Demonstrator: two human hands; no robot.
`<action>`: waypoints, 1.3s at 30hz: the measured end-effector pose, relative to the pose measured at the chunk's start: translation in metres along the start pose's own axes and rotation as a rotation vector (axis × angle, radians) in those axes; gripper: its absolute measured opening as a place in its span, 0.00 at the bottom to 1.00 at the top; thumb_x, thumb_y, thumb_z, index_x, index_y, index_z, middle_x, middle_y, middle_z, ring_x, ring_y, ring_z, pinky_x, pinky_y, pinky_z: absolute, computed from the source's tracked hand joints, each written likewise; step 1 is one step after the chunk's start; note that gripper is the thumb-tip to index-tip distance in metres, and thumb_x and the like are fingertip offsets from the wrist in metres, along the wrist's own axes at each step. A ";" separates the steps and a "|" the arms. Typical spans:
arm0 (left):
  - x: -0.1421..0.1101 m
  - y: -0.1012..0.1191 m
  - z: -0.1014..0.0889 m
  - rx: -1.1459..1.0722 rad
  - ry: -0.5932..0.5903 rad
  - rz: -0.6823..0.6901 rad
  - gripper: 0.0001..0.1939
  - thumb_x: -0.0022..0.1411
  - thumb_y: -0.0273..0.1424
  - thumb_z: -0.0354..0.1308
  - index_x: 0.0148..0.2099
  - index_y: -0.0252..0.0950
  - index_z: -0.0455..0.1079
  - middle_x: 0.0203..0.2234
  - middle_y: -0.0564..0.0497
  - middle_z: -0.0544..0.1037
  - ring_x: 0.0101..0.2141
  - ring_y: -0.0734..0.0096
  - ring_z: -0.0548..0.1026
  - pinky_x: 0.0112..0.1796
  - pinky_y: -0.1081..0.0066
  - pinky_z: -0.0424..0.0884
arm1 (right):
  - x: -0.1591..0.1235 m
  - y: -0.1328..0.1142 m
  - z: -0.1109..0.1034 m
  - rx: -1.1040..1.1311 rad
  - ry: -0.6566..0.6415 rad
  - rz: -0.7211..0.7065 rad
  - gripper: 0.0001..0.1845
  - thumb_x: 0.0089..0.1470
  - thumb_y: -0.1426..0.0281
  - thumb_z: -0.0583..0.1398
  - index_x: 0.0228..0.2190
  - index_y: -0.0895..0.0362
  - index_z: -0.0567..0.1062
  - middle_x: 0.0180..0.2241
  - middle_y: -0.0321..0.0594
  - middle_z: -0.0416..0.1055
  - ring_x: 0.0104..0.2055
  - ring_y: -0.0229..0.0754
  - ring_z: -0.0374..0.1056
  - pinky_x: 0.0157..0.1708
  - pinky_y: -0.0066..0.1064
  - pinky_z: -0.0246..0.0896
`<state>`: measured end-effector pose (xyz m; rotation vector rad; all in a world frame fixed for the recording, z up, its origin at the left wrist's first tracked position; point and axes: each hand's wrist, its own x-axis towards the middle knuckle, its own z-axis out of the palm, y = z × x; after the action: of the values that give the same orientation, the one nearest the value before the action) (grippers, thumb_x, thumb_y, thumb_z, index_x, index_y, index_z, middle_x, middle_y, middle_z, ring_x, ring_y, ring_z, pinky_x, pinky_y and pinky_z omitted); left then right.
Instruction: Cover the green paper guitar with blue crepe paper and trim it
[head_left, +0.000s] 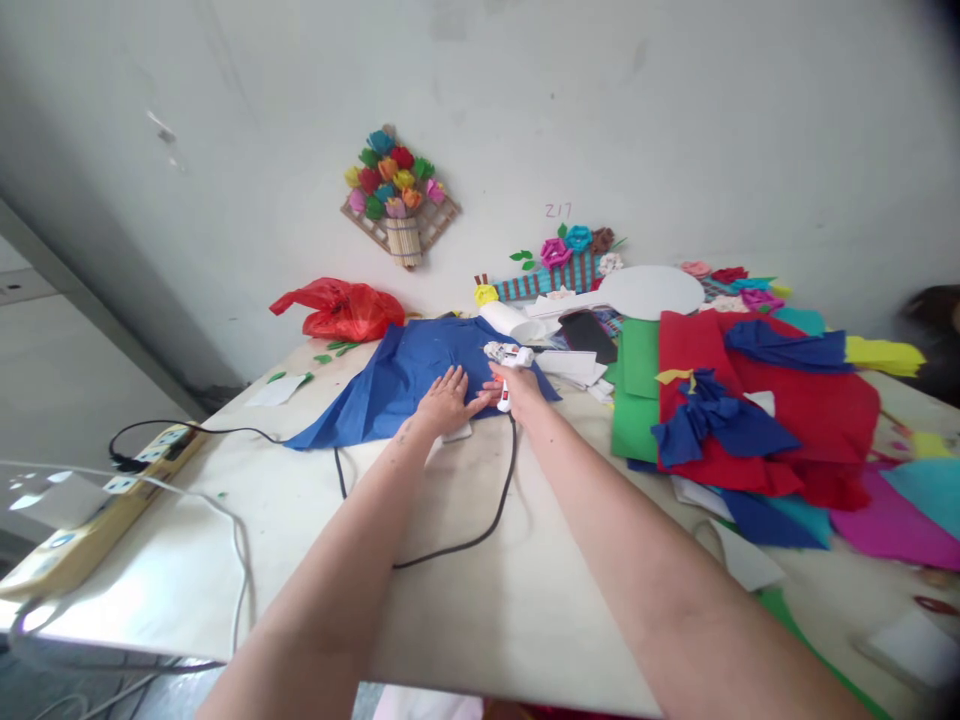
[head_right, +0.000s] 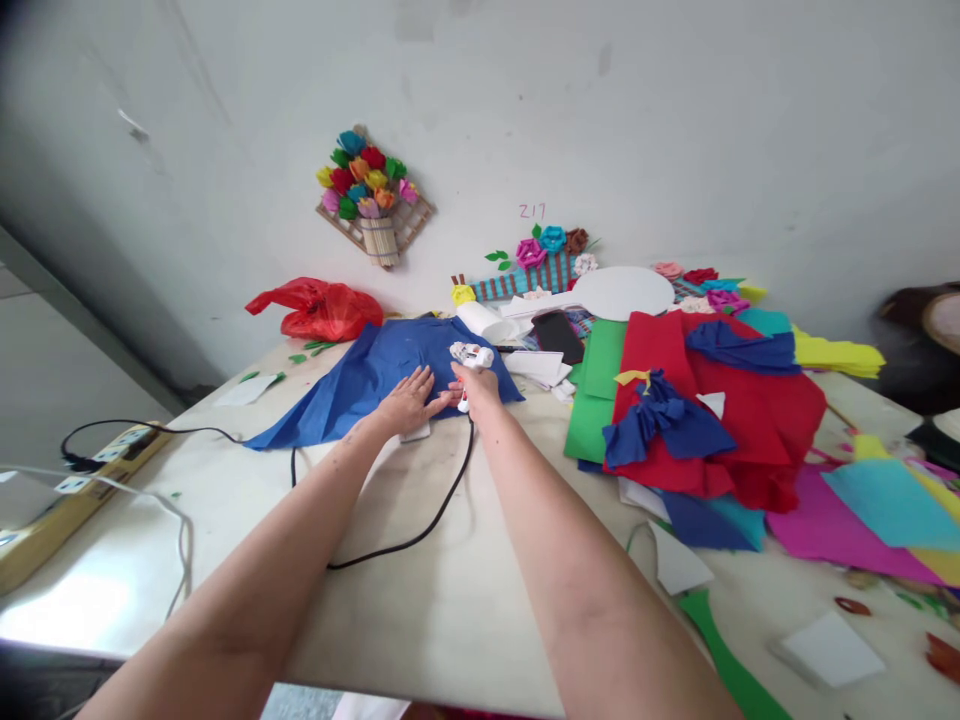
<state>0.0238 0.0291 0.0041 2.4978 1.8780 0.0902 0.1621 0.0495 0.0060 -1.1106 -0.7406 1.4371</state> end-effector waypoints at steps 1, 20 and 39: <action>-0.002 0.000 0.000 -0.004 -0.013 0.007 0.39 0.64 0.50 0.35 0.66 0.27 0.47 0.65 0.39 0.44 0.65 0.60 0.40 0.61 0.61 0.42 | 0.001 0.001 0.000 0.016 -0.005 0.000 0.07 0.49 0.70 0.62 0.29 0.59 0.69 0.16 0.35 0.69 0.16 0.41 0.68 0.14 0.31 0.66; -0.001 -0.020 -0.022 -0.040 0.124 0.060 0.25 0.68 0.39 0.34 0.63 0.43 0.58 0.63 0.52 0.57 0.64 0.64 0.44 0.60 0.58 0.45 | 0.002 0.001 -0.004 0.050 -0.024 0.016 0.08 0.49 0.68 0.61 0.29 0.58 0.68 0.19 0.39 0.71 0.19 0.44 0.71 0.14 0.32 0.66; -0.040 -0.018 -0.050 -0.693 0.012 0.130 0.32 0.67 0.45 0.23 0.69 0.40 0.36 0.60 0.47 0.63 0.56 0.67 0.66 0.52 0.65 0.63 | -0.004 -0.005 -0.007 0.155 -0.026 0.028 0.08 0.54 0.68 0.58 0.26 0.57 0.66 0.17 0.37 0.69 0.18 0.40 0.69 0.16 0.30 0.67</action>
<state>-0.0073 -0.0058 0.0520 2.1128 1.3541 0.6355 0.1702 0.0453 0.0091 -0.9878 -0.6225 1.5085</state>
